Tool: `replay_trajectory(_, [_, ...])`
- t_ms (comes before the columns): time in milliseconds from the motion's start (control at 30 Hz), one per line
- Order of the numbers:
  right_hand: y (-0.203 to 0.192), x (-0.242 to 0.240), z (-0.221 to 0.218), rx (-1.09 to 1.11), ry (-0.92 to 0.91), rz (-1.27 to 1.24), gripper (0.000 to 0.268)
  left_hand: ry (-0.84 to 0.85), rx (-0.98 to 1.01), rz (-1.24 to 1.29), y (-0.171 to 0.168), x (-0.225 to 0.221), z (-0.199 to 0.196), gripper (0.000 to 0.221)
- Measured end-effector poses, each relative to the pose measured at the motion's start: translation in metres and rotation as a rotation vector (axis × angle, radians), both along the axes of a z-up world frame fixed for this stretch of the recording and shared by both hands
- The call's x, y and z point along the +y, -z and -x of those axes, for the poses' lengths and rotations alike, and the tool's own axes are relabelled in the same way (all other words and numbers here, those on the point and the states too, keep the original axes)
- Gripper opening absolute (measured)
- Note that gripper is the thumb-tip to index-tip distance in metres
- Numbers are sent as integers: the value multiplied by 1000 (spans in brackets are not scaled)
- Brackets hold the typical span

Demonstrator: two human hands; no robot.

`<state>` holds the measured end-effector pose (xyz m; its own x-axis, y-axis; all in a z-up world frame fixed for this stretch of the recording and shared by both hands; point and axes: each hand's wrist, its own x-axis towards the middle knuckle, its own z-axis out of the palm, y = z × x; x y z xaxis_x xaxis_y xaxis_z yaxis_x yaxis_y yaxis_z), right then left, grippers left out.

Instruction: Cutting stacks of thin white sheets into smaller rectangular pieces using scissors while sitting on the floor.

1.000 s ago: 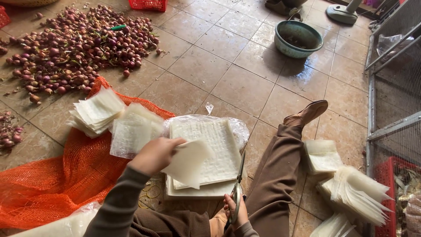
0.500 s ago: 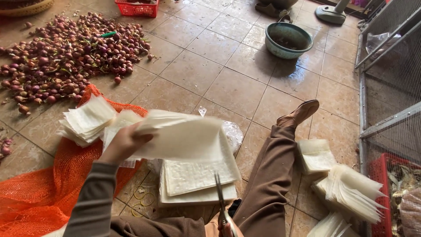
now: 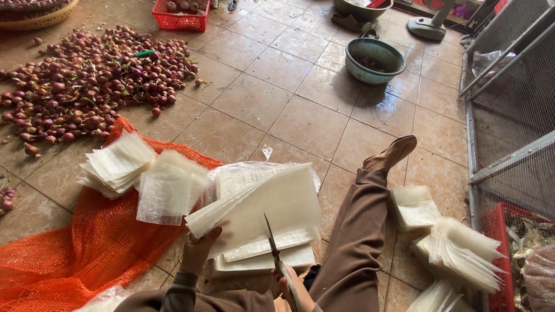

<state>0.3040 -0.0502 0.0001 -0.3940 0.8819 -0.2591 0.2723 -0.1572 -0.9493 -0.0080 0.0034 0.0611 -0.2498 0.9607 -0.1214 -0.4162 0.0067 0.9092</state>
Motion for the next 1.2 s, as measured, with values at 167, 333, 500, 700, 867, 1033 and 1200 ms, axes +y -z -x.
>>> replay_trajectory(167, [43, 5, -4, 27, -29, 71, 107, -87, 86, 64, 20, 2, 0, 38])
replay_trajectory(333, [28, 7, 1, 76, -24, 192, 112, -101, 224, 96, 51, 5, 5, 42])
replay_trajectory(500, [1, 3, 13, 149, 134, 148, 71, 61, -106, -17, 30, 2, -3, 32])
replay_trajectory(700, [37, 6, 12, 96, 315, 45, 49, 89, -193, 38, 45, 6, 0, 41])
replay_trajectory(867, [20, 16, 16, 99, 138, 236, 87, 113, -2, -16, 40, 8, -5, 38])
replay_trajectory(1033, [12, 16, 25, 83, 316, 244, 78, 171, 43, -27, 45, 10, -3, 17])
replay_trajectory(1200, [21, 18, 29, 3, 380, 251, 87, 209, -129, 46, 79, 20, 1, 13])
